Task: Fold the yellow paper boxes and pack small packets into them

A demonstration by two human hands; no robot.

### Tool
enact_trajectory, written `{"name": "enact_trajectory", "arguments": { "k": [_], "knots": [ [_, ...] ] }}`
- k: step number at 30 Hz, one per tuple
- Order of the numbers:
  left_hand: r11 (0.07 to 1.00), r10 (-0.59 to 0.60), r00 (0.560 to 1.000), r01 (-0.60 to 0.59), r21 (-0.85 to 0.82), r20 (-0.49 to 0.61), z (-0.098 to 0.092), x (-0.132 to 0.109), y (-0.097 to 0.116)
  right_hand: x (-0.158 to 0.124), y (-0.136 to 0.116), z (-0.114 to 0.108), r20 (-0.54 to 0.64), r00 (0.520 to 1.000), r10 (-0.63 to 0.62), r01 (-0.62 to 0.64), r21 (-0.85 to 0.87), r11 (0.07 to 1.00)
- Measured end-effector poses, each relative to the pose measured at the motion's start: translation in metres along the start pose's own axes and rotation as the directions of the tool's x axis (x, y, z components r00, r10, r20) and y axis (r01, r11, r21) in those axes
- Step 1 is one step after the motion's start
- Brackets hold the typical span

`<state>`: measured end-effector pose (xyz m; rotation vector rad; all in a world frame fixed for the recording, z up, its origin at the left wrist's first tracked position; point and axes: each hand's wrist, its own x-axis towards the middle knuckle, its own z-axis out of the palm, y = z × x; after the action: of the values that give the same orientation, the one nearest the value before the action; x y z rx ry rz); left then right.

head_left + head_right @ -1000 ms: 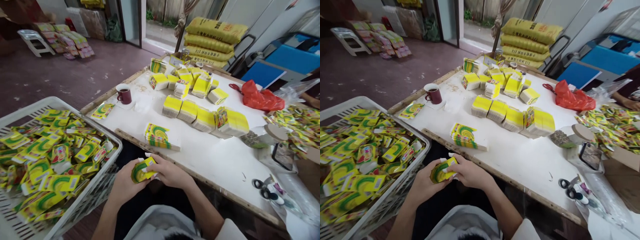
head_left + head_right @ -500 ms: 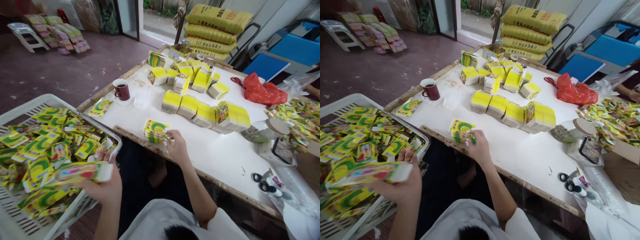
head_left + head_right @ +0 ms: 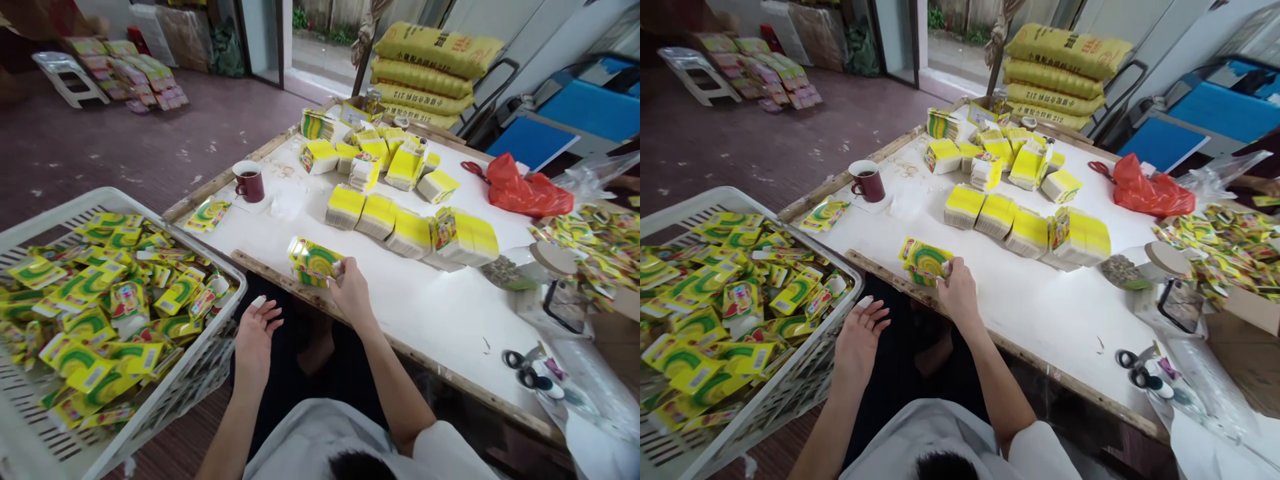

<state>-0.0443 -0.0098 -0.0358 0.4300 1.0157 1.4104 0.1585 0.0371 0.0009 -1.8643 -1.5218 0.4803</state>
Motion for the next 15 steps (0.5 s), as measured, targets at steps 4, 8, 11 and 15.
{"name": "enact_trajectory", "arguments": {
  "k": [4,8,11,15],
  "knots": [
    [0.988,0.142,0.985,-0.135,-0.077,0.101,0.015,-0.008,-0.002,-0.038,-0.019,0.004,0.323,0.939,-0.120,0.006,0.332,0.943],
    [0.969,0.223,0.968,-0.207,-0.137,0.114,0.030,-0.011,0.005,-0.074,-0.035,0.026,0.547,0.803,-0.237,-0.222,0.643,0.733],
    [0.948,0.277,0.961,-0.274,-0.162,0.000,0.037,-0.007,0.011,-0.086,-0.039,0.038,0.531,0.815,-0.232,-0.242,0.676,0.696],
    [0.970,0.238,0.969,-0.240,-0.026,-0.065,0.033,-0.004,0.006,-0.080,-0.034,0.036,0.517,0.826,-0.224,-0.187,0.627,0.757]
  ]
}}
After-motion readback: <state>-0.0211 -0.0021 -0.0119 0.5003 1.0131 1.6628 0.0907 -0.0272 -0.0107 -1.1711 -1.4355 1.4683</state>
